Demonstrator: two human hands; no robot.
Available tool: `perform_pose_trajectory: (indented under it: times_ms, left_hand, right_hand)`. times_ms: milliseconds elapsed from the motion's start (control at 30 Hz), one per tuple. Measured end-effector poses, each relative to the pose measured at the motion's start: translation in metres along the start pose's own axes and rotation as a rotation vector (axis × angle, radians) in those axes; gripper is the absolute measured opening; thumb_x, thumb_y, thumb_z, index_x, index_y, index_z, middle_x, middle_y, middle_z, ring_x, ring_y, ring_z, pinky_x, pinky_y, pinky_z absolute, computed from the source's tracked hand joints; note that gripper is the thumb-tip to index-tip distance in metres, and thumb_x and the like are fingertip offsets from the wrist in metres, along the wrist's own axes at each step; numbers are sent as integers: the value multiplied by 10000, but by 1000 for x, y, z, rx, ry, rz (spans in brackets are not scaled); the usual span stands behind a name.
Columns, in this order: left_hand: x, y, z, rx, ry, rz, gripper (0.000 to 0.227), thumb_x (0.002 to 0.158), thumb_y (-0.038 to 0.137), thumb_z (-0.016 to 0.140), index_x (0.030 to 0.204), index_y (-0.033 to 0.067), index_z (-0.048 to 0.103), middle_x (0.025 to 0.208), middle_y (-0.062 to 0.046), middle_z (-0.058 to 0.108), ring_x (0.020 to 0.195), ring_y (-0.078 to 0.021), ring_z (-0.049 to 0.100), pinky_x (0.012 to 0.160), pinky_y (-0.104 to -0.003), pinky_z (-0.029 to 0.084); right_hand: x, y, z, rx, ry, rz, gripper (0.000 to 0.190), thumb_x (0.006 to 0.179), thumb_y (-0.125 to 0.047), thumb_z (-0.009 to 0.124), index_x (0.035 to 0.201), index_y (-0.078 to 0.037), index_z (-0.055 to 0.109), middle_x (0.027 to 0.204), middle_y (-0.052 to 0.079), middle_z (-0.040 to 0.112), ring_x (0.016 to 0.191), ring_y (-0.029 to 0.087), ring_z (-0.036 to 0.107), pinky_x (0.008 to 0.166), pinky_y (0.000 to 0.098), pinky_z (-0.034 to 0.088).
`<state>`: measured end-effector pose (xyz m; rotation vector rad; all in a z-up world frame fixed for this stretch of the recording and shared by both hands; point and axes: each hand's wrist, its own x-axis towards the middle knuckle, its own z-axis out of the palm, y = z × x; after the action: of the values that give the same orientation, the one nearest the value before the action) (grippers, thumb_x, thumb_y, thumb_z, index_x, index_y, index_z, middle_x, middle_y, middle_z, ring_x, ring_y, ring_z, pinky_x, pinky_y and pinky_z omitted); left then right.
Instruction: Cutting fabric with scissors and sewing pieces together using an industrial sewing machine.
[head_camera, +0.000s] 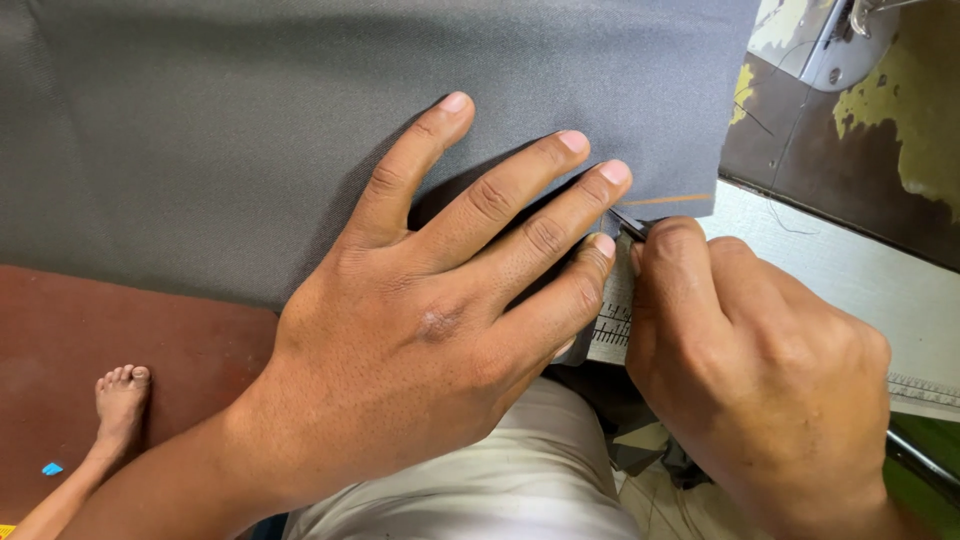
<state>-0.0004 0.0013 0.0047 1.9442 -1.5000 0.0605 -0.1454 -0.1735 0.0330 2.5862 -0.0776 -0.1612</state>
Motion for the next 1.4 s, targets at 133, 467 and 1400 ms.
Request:
perform_pose_trajectory:
  times_ms: [133, 467, 1400]
  left_hand:
    - [0, 0, 0, 21, 22, 7, 217, 1112, 103, 516, 1099, 78, 731, 1391, -141, 734, 1333, -321, 644, 1159, -579, 377]
    - [-1, 0, 0, -1, 25, 2, 183, 1102, 111, 557, 1109, 66, 734, 1392, -145, 718, 1339, -324, 624, 1156, -595, 382]
    - [0, 1, -4, 41, -20, 22, 147, 1060, 210, 683, 1142, 97, 730, 1424, -131, 692, 1356, -318, 601, 1167, -590, 354]
  right_hand:
    - [3, 7, 2, 78, 7, -6, 388, 1223, -192, 669, 893, -245, 473, 734, -78, 479, 621, 150, 536, 521, 338, 331]
    - [4, 8, 3, 216, -13, 33, 249, 1202, -285, 583, 970, -197, 560, 779, -50, 576, 617, 253, 559, 506, 396, 409]
    - [13, 14, -2, 342, -46, 16, 301, 1146, -266, 610, 884, -167, 500, 699, -19, 547, 554, 265, 544, 454, 440, 389]
